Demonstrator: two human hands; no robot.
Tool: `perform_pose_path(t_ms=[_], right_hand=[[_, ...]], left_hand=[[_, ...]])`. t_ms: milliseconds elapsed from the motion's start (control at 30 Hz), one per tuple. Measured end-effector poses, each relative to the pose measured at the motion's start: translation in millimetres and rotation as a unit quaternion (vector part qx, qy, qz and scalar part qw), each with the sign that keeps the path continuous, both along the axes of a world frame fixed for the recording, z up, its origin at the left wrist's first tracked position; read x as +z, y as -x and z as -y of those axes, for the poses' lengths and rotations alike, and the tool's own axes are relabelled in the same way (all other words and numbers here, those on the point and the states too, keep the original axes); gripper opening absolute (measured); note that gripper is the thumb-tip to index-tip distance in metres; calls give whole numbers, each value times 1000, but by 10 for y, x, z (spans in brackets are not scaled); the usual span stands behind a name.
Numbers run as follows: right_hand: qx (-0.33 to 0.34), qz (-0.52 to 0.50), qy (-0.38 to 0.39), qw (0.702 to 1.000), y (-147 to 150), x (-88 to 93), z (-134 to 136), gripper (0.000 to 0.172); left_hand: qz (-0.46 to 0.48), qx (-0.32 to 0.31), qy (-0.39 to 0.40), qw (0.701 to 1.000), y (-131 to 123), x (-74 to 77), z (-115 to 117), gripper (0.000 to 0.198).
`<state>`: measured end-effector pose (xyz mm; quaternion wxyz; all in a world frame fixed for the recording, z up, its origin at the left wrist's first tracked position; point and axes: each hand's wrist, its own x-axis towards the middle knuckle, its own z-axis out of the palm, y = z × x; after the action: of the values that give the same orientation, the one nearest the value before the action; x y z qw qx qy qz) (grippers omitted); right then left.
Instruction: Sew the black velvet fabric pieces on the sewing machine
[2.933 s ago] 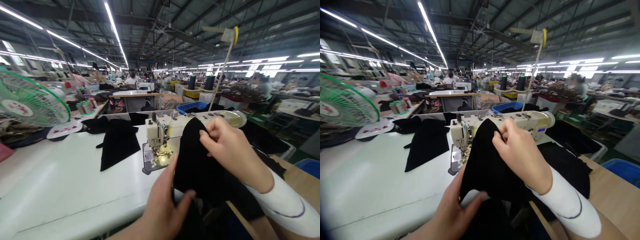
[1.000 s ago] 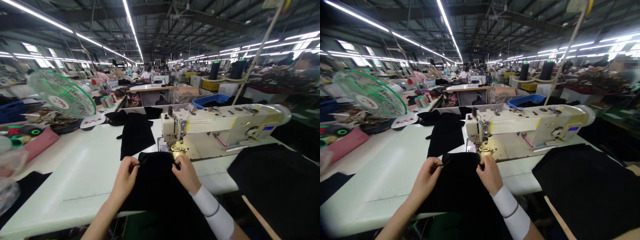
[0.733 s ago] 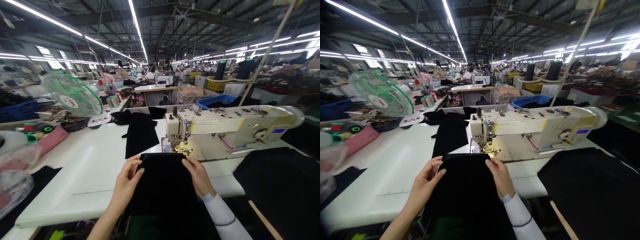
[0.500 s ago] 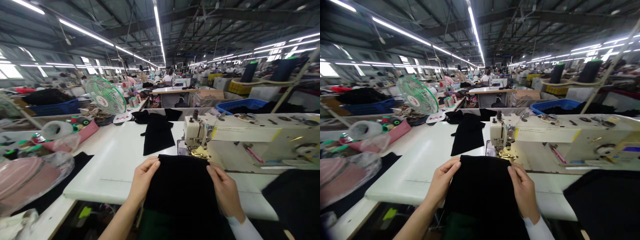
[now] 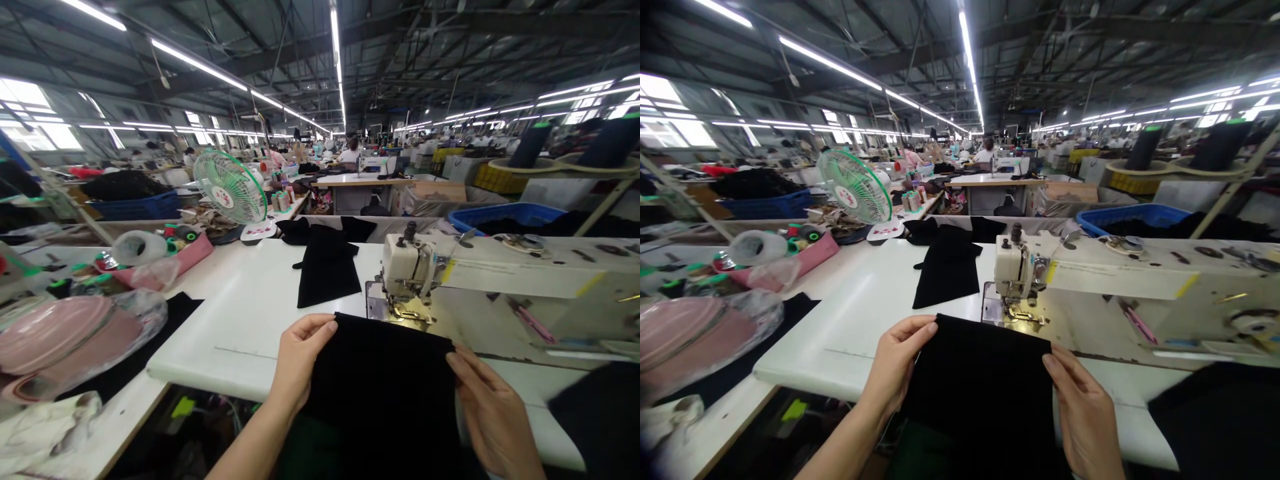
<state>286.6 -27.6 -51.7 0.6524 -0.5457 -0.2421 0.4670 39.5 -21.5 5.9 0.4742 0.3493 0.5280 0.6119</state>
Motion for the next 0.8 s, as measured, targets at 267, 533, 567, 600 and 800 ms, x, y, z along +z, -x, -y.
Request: perform_pose_path(t_ms=[267, 533, 567, 600, 800], right_hand=[[-14, -75, 24, 997, 3, 16, 26, 48], [-9, -42, 12, 999, 16, 32, 36, 47], [-11, -45, 14, 999, 16, 32, 36, 47], [-13, -50, 18, 998, 15, 31, 36, 48], [-3, -44, 9, 999, -1, -18, 40, 47]], left_hand=[[5, 8, -35, 999, -40, 28, -1, 23], [9, 23, -47, 999, -45, 29, -25, 22], [10, 24, -47, 999, -42, 21, -29, 22], [13, 25, -46, 999, -39, 13, -33, 22], [12, 33, -45, 998, -21, -26, -59, 21]])
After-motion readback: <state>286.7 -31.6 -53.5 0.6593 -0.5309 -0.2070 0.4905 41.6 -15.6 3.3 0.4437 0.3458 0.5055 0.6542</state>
